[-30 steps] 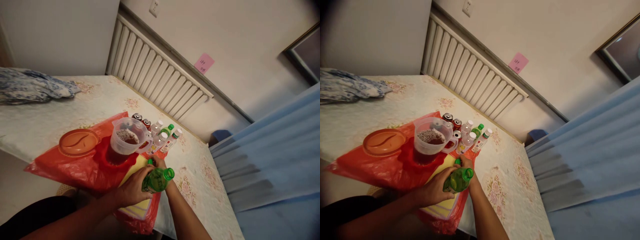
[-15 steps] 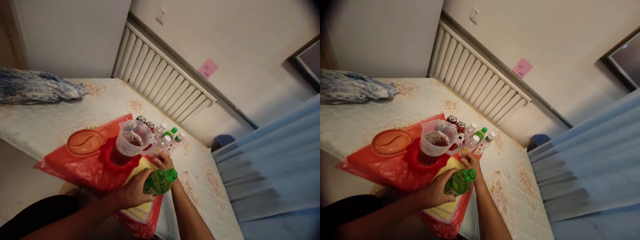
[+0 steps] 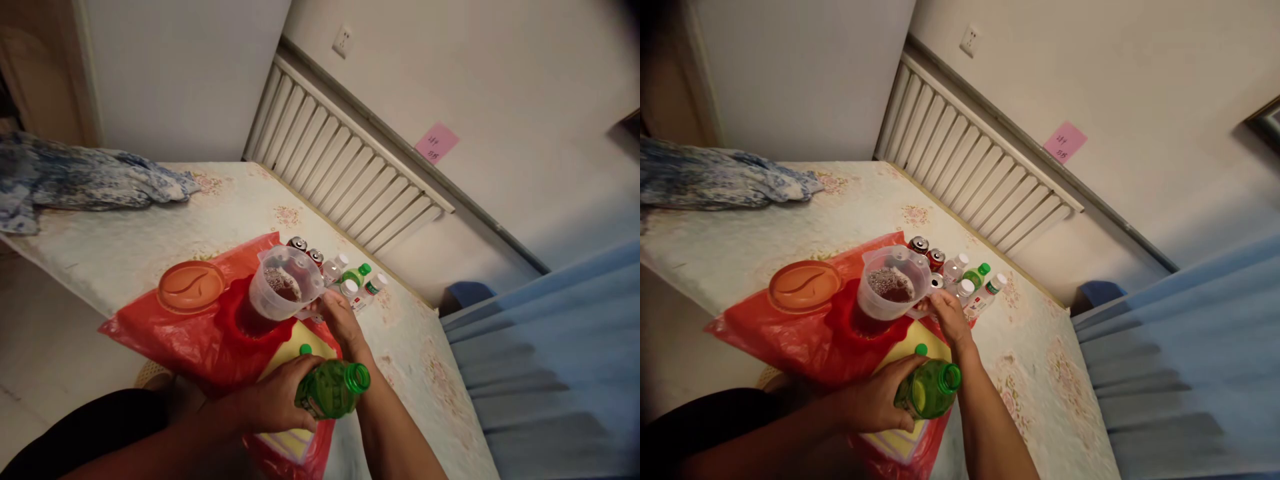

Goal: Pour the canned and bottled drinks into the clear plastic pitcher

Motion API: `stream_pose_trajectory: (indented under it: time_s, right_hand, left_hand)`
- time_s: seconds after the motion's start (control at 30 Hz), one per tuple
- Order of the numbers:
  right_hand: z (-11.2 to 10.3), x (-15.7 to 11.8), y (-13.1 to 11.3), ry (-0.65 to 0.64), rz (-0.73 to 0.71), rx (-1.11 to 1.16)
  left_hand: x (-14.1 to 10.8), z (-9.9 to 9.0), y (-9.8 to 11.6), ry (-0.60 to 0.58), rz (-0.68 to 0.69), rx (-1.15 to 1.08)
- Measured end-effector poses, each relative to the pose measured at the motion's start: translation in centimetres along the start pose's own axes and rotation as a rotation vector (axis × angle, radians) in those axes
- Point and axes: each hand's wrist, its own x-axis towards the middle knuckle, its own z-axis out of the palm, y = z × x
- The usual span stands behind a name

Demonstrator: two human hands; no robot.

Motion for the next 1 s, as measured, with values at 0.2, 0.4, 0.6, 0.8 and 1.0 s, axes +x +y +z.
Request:
stream_pose_trajectory:
  time_s: [0.2, 0.4, 0.6, 0.8, 1.0]
  right_hand:
    - [1.6, 1.4, -0.2, 0.025, 0.027, 0.237]
    - [2.8, 2.0, -0.9, 0.121, 0.014, 0.332]
    - [2.7, 1.3, -4.1, 0.278, -0.034, 0.280]
    - [0.4, -0.2, -9.5, 0.435, -0.136, 0.188]
    - [-2.8, -2.7, -14.7, 0.569, -0.238, 0.137]
  left_hand:
    - [0.0, -1.0, 0.9, -0.049, -0.030, 0.020]
    - [0.1, -1.5, 0.7, -0.089, 0.036, 0.086]
    - [0.1, -1.7, 0.7, -0.107, 0.049, 0.133]
    - [0.6, -1.7, 0.7, -0.101, 0.069, 0.129]
    - [1.3, -1.5, 0.2, -0.104, 0.059, 0.152]
